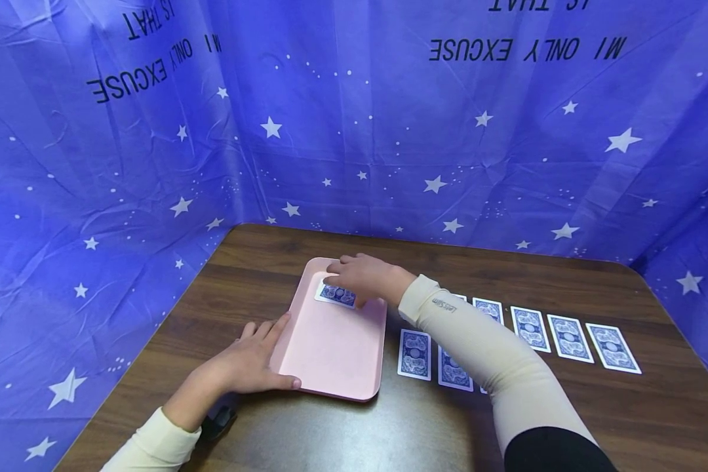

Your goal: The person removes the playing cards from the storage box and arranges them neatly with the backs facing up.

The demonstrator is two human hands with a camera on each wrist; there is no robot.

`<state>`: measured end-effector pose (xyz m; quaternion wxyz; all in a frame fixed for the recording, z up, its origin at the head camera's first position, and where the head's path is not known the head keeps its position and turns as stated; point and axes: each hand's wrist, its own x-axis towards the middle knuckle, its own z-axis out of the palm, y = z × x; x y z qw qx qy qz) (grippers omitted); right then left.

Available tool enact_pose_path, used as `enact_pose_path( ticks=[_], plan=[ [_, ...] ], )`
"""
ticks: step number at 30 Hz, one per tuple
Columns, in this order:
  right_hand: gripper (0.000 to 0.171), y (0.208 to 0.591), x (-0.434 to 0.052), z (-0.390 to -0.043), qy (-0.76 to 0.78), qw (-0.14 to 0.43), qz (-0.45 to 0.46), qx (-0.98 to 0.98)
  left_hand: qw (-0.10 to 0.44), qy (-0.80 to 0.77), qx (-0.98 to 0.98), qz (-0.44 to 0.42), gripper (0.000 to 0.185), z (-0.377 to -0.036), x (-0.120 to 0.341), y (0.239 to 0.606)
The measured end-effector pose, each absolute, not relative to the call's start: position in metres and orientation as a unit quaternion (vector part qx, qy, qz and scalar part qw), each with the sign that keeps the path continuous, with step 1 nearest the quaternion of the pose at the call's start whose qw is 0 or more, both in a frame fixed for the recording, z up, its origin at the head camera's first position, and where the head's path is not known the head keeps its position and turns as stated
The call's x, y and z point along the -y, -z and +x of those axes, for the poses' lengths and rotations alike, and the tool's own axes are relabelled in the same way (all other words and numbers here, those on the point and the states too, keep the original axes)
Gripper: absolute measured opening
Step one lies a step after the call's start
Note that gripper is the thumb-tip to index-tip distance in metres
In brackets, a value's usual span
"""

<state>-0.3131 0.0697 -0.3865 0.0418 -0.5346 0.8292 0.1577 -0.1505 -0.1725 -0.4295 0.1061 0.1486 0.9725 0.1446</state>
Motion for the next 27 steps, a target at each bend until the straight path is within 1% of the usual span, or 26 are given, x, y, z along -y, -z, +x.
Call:
enact_pose_path(
  ticks=[10,23,27],
  plan=[
    [0.093,0.396,-0.058,-0.317,-0.191,0.072,-0.522,-0.828,0.109,-0.136,-0.974,0.142,0.130,-0.150,0.175,0.431],
    [0.092,0.394,-0.048,-0.318,-0.180,0.119,-0.500,-0.839,0.112,-0.144,-0.972,0.149,0.131,-0.151,0.177,0.431],
    [0.093,0.394,-0.047,-0.318,-0.184,0.125,-0.499,-0.838,0.114,-0.143,-0.971,0.152,0.131,-0.152,0.177,0.431]
  ],
)
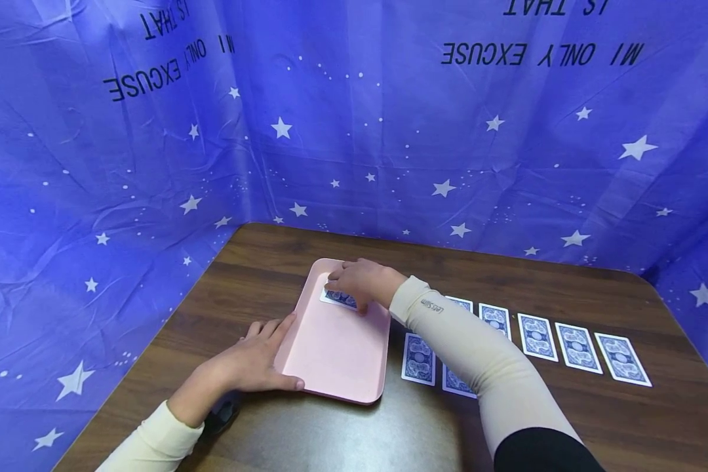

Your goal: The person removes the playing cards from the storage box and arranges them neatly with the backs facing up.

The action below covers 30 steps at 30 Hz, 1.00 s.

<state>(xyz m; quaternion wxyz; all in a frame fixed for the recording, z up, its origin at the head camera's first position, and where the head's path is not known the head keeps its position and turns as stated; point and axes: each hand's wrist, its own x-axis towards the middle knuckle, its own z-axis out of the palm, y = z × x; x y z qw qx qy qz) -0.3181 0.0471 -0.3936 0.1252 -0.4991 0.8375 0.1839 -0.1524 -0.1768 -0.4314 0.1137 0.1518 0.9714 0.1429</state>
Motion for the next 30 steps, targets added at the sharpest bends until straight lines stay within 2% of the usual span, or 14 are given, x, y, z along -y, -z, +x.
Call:
enact_pose_path(
  ticks=[30],
  plan=[
    [0.087,0.396,-0.036,-0.318,-0.237,0.118,-0.500,-0.824,0.115,-0.135,-0.972,0.155,0.130,-0.152,0.174,0.430]
  ],
)
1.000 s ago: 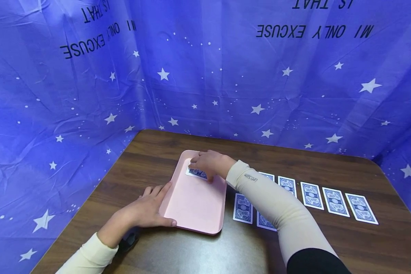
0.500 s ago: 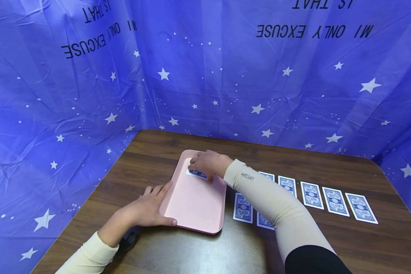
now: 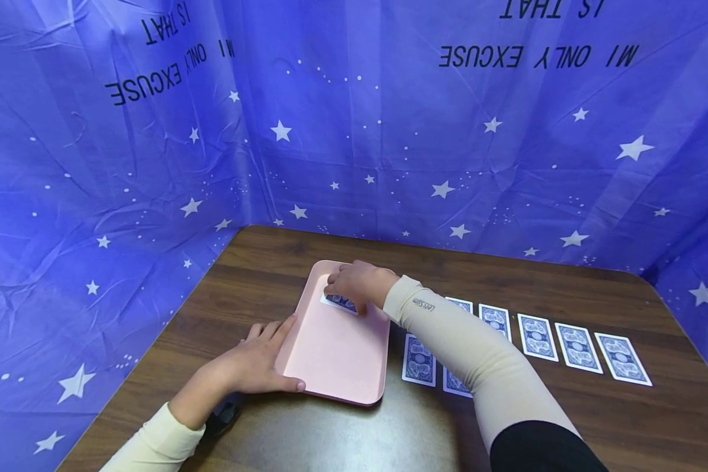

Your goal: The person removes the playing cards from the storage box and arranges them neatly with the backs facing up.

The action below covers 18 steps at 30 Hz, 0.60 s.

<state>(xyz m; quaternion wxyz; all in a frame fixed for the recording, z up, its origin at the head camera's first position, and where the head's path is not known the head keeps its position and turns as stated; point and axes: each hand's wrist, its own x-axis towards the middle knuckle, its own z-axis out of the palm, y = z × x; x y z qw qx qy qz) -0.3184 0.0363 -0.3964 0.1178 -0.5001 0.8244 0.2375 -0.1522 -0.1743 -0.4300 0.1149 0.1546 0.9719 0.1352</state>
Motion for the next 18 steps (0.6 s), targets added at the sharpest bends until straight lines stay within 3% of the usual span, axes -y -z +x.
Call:
enact_pose_path(
  ticks=[18],
  plan=[
    [0.090,0.3952,-0.0335,-0.3196,-0.246,0.114,-0.510,-0.817,0.116,-0.137,-0.972,0.150,0.130,-0.1528,0.1749,0.4315]
  ],
)
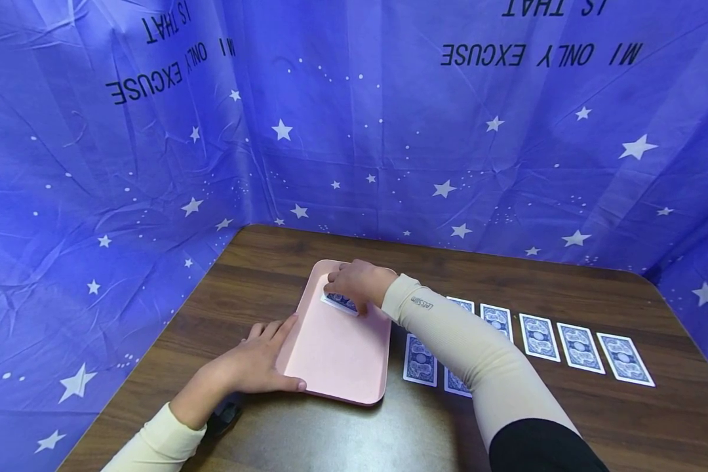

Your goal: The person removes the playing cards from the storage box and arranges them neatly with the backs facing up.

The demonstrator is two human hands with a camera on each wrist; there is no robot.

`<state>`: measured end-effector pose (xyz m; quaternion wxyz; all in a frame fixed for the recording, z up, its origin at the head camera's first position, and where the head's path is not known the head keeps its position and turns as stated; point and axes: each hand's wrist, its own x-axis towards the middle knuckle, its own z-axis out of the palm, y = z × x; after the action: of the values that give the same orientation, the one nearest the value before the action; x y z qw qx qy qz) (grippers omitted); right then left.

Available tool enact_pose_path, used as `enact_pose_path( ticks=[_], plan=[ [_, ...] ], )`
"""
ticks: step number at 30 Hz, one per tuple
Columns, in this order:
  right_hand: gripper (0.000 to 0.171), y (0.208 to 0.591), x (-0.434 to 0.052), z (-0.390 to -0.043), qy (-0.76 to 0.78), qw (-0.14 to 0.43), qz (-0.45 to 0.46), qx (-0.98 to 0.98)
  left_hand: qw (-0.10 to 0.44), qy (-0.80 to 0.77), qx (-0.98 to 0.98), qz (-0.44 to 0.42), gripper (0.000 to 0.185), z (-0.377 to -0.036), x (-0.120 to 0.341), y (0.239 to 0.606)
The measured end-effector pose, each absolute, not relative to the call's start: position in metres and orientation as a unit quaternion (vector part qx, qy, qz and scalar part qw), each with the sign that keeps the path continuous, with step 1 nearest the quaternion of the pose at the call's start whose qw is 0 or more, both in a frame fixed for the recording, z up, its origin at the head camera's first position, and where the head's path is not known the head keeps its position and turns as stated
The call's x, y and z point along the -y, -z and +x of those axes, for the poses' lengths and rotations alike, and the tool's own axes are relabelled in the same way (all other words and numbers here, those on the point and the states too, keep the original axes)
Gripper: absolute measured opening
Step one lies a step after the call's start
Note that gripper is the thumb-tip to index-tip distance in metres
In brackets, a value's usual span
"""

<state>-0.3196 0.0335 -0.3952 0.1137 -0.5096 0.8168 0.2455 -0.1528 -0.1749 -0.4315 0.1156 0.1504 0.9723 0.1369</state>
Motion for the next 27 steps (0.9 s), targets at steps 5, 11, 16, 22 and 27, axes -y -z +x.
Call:
enact_pose_path(
  ticks=[5,11,16,22,27],
  plan=[
    [0.087,0.394,-0.033,-0.320,-0.250,0.109,-0.509,-0.817,0.116,-0.138,-0.972,0.148,0.130,-0.153,0.175,0.431],
    [0.088,0.395,-0.034,-0.320,-0.243,0.108,-0.508,-0.819,0.115,-0.138,-0.972,0.149,0.130,-0.152,0.175,0.430],
    [0.088,0.396,-0.036,-0.322,-0.232,0.110,-0.499,-0.827,0.116,-0.137,-0.972,0.149,0.130,-0.153,0.175,0.430],
    [0.089,0.397,-0.043,-0.323,-0.203,0.104,-0.499,-0.836,0.120,-0.138,-0.972,0.147,0.130,-0.153,0.175,0.430],
    [0.091,0.396,-0.048,-0.321,-0.193,0.081,-0.507,-0.836,0.126,-0.138,-0.972,0.145,0.130,-0.153,0.176,0.430]
  ],
)
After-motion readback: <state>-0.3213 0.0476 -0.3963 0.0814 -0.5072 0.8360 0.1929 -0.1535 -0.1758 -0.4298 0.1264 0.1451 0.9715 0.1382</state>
